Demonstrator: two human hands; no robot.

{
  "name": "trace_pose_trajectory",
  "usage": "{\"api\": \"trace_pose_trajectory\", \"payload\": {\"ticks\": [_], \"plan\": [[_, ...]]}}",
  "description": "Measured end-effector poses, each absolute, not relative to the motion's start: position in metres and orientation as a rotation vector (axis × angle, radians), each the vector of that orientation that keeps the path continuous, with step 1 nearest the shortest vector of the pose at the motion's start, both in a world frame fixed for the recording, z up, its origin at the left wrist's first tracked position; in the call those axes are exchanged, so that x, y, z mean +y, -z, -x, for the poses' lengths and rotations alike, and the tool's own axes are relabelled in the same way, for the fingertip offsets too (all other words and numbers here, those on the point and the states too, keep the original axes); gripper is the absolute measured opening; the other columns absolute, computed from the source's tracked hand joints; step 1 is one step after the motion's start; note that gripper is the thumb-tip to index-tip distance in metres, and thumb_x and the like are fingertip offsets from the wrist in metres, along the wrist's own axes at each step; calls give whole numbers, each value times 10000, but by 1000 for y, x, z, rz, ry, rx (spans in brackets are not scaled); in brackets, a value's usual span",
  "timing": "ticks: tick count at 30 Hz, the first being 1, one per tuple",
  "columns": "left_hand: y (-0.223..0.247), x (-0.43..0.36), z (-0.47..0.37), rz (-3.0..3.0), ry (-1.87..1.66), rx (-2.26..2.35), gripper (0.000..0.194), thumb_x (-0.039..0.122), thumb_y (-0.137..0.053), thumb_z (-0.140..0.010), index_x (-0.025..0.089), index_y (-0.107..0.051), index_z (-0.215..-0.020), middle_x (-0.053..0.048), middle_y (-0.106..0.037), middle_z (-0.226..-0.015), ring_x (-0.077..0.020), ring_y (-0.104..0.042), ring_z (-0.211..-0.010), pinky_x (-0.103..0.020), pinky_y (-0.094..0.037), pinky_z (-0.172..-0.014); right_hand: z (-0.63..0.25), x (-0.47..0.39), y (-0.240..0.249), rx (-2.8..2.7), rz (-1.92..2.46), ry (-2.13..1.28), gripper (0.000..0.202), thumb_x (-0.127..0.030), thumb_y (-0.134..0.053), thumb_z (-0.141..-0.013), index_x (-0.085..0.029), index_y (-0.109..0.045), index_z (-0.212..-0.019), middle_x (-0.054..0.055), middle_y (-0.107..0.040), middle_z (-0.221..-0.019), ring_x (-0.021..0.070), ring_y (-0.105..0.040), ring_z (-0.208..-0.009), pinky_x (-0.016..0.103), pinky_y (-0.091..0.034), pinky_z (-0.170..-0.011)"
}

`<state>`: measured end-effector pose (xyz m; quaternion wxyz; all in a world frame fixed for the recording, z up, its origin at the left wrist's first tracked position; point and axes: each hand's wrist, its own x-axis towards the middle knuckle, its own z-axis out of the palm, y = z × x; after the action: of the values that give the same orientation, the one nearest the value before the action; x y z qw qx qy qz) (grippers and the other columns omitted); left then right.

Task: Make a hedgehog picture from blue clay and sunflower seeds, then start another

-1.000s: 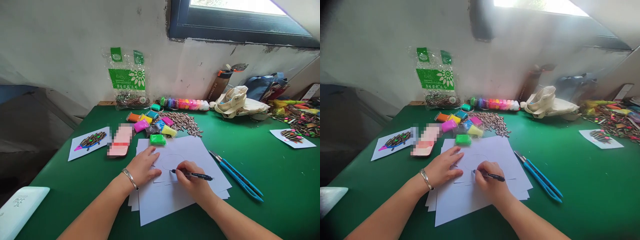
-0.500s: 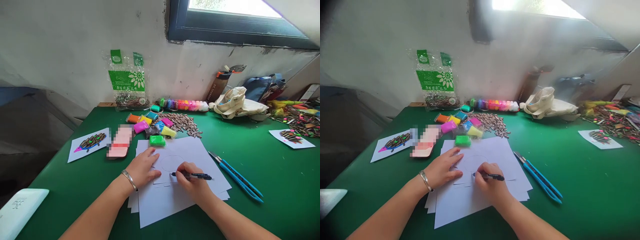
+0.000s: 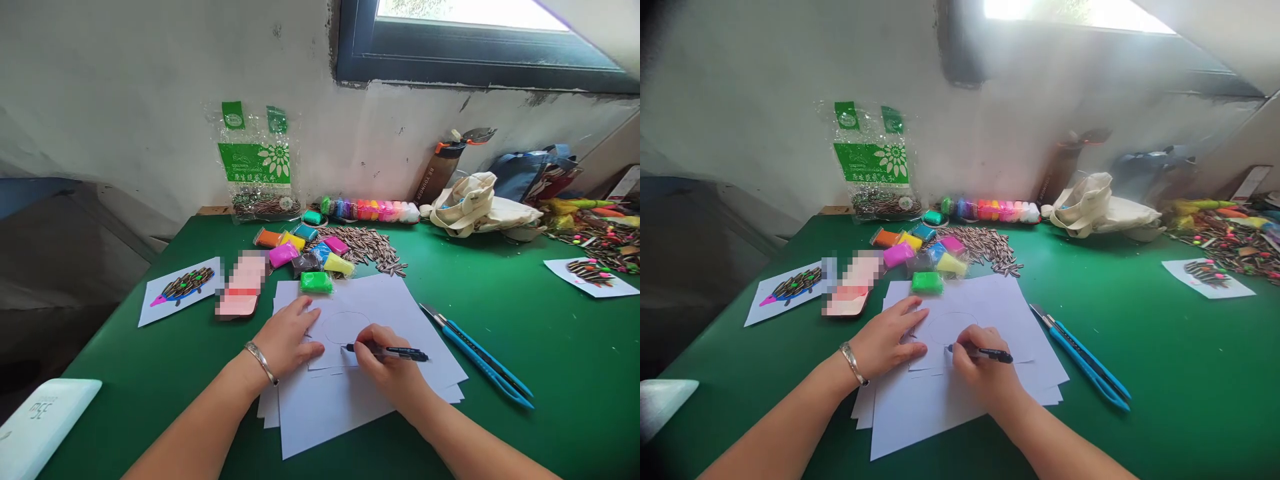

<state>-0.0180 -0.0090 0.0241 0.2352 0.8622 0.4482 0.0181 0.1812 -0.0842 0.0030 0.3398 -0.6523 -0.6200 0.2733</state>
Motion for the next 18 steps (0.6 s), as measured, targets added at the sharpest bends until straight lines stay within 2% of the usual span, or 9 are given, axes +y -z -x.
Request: {"api": "trace_pose_trajectory", "payload": {"ticks": [18], "plan": [[-25, -8, 16, -2354, -49, 1237, 563, 407, -626, -733, 207, -519, -1249, -111, -378, -1395, -274, -430, -1217, -383, -384, -998, -183, -84, -3, -1651, 1674, -739, 142, -227, -463, -746, -181, -562, -656, 22, -588, -628, 172, -498, -655, 269, -357, -565]]}}
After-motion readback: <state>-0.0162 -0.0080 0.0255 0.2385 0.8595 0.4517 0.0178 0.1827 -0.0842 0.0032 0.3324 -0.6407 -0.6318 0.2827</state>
